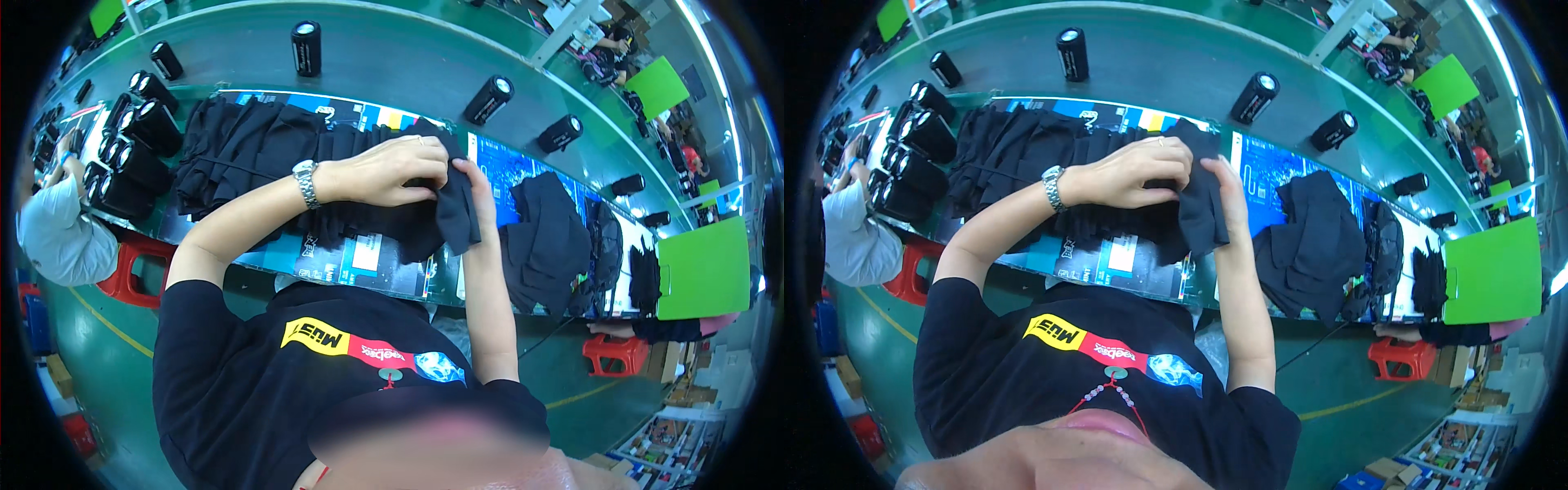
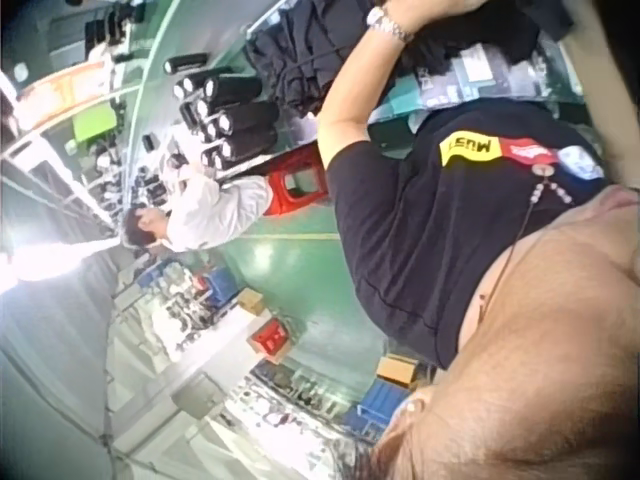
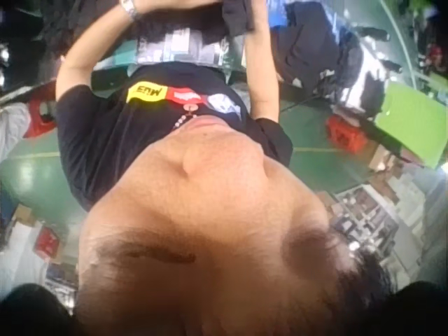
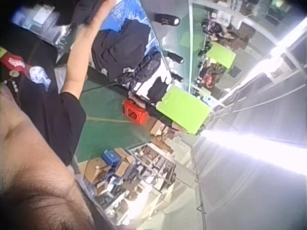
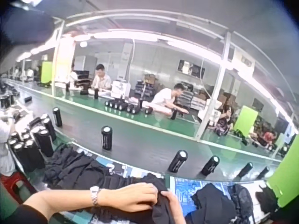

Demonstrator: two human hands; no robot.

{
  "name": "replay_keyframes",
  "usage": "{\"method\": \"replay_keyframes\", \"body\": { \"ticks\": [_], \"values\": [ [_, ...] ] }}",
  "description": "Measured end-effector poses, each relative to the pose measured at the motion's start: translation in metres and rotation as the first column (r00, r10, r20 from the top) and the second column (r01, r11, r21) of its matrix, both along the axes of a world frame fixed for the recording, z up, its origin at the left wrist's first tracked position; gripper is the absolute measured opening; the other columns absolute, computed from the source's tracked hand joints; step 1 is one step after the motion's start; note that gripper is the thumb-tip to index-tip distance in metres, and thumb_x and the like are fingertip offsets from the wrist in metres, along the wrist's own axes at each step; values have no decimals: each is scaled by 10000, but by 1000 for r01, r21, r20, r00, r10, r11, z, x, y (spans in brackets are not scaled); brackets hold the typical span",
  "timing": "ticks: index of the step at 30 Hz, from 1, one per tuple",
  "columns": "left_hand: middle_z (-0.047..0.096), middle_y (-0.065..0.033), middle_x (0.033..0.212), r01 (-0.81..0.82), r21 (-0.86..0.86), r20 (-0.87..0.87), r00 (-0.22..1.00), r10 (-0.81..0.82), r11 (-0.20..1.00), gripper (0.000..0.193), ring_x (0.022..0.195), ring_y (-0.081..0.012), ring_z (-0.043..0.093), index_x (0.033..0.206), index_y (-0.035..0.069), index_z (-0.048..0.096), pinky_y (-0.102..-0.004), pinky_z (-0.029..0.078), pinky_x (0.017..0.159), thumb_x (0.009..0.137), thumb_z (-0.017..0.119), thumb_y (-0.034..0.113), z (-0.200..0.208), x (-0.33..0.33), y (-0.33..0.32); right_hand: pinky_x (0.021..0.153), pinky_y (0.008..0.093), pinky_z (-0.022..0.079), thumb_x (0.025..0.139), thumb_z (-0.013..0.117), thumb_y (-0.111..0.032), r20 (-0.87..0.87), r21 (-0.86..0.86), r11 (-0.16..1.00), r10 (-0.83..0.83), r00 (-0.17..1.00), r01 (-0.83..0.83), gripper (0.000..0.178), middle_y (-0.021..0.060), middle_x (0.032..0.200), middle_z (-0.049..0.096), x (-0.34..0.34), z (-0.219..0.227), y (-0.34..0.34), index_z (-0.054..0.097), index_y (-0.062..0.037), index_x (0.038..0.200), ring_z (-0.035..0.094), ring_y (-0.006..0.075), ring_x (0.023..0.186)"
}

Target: The person places black fabric components onto a series of cylindrical electronic housings by hand, fitting the fabric over the top and sides of each unit on the assembly line.

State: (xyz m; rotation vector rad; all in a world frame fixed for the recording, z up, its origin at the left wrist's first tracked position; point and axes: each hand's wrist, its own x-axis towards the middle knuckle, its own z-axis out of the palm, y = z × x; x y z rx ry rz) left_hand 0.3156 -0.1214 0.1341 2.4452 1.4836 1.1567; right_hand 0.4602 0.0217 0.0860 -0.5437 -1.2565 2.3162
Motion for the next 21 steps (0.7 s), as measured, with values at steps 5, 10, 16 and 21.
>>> {"method": "replay_keyframes", "body": {
  "ticks": [5,10,16,21],
  "values": [
    [622,-54,971,83,-262,893,398,209,962,169,928,-114,593,1027,29,591,-263,471,888,892,593,131,-13,-26,-10,845,260,485,821,584,-91,-84,-116,985,117,990,-127,416,98,1088,624,3,-10,-21,523,8,1220,624,167,953],
    [618,-117,1161,220,-70,993,-82,90,973,301,1056,-179,606,1130,-25,588,-311,481,946,933,509,190,8,-36,-7,876,306,494,793,585,-35,-88,5,997,-73,993,73,466,118,1138,610,23,-23,8,504,5,1250,622,215,1004],
    [636,-116,1118,284,-142,977,-115,181,948,297,1042,-168,616,1166,-34,565,-313,495,939,941,513,154,11,-28,9,904,283,470,797,477,59,-317,327,928,-69,946,177,542,96,1216,576,25,40,16,469,-42,1329,569,200,1085],
    [639,-120,1090,426,-80,969,-180,171,901,304,985,-166,637,1189,-31,555,-306,522,894,953,512,157,24,-11,30,916,231,379,810,494,-56,-99,679,708,-174,980,194,377,50,1133,618,24,58,26,615,-9,1164,533,123,1039]
  ]
}}
